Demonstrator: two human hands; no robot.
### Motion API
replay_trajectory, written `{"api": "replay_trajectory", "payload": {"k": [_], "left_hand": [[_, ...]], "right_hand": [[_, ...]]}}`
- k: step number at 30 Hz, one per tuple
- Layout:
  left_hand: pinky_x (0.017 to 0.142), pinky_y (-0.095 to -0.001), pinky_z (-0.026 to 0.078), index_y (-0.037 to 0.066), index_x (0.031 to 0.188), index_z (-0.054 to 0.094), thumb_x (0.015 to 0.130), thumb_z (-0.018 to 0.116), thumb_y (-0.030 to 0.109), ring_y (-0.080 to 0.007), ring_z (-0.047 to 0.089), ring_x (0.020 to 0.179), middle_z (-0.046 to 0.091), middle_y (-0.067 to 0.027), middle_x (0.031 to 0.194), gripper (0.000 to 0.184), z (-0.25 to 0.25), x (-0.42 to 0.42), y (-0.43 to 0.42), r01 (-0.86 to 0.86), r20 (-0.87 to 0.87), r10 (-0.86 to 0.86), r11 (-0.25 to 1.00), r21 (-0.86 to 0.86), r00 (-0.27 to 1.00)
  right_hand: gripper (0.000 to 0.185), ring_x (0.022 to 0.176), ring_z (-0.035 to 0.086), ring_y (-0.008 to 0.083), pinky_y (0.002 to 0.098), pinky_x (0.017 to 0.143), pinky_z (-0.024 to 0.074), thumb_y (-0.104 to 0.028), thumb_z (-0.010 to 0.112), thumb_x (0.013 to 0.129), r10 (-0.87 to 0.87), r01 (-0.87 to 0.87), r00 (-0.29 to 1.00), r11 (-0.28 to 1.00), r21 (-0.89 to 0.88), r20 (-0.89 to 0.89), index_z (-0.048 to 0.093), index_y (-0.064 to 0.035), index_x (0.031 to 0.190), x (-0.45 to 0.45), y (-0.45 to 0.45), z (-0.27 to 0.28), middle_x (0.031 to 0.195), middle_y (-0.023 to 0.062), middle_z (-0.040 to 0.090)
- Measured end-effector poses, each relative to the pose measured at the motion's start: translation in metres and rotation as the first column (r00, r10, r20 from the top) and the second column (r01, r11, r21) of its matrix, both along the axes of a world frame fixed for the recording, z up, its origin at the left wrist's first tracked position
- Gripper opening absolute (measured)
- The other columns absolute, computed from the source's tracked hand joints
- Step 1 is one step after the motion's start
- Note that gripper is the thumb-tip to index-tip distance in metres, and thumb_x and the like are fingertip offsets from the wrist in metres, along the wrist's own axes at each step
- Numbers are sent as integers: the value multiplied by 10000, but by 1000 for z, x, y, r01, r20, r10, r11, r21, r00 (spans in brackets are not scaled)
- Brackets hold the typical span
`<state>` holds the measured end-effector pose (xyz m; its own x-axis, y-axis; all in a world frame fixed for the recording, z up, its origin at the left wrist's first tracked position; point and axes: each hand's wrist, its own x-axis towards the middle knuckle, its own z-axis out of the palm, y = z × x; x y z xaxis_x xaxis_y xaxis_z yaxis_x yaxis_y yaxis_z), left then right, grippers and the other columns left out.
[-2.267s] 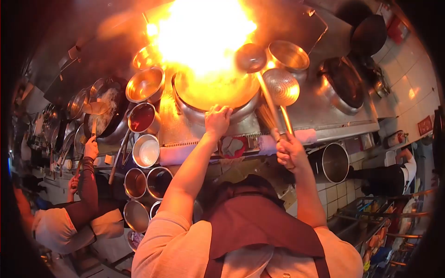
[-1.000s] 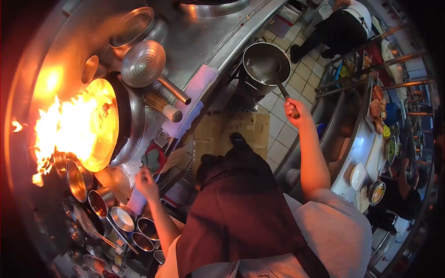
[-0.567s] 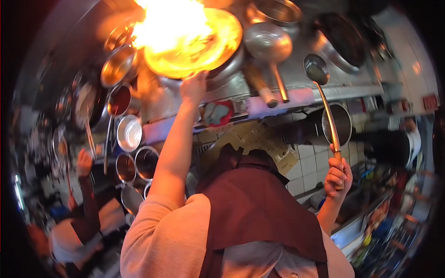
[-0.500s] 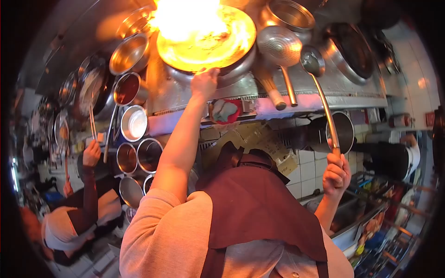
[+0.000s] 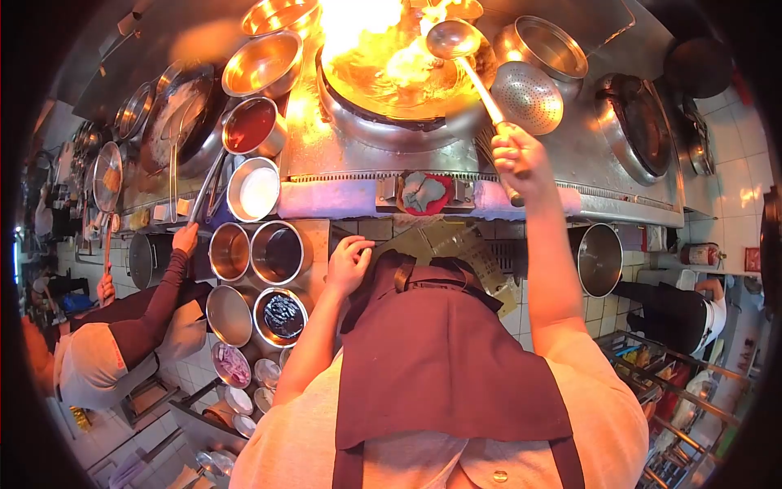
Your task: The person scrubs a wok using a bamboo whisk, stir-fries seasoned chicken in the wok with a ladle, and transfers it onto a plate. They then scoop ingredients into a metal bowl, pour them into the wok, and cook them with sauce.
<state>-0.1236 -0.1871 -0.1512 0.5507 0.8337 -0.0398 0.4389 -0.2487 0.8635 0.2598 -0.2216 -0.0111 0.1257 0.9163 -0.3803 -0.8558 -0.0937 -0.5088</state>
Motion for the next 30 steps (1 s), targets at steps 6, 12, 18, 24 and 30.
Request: {"api": "replay_trajectory", "payload": {"k": [6,12,18,24,30], "left_hand": [[617,-309,480,16,774,618,836,619,180,-236,589,624,598,-96,722,175,19,11,30,45,-126,-35,996,79,991],[673,-358,507,97,977,635,859,584,205,-236,620,719,587,-101,1008,168,96,142,91,-87,195,0,894,439,981],[783,-393,473,133,989,652,906,513,308,-294,583,928,574,-86,1010,238,72,194,144,22,-68,-1,952,304,998],[793,-387,459,112,982,659,907,527,266,-302,579,919,579,-100,985,216,68,200,133,-76,5,78,942,327,997],[852,-394,459,196,1195,567,898,523,351,-281,571,1008,492,-105,1259,338,57,196,123,-84,12,87,901,425,996]], "right_hand": [[201,485,461,96,246,362,357,-161,500,900,64,197,592,955,-221,804,421,-97,1073,-34,22,-24,700,21,470],[230,500,489,100,243,384,391,-124,508,888,128,35,744,973,-230,656,428,-59,1094,-27,23,-3,721,31,503],[451,532,495,100,252,415,415,-85,528,878,121,138,562,962,-236,819,355,-49,1293,-21,26,-14,743,37,502],[434,497,450,81,236,401,380,-69,506,877,185,-28,685,973,-228,705,353,-47,1282,0,41,-33,710,17,472],[481,451,427,78,226,364,338,-57,484,890,306,-91,517,948,-303,800,328,-68,1345,0,-37,9,697,20,479]]}}
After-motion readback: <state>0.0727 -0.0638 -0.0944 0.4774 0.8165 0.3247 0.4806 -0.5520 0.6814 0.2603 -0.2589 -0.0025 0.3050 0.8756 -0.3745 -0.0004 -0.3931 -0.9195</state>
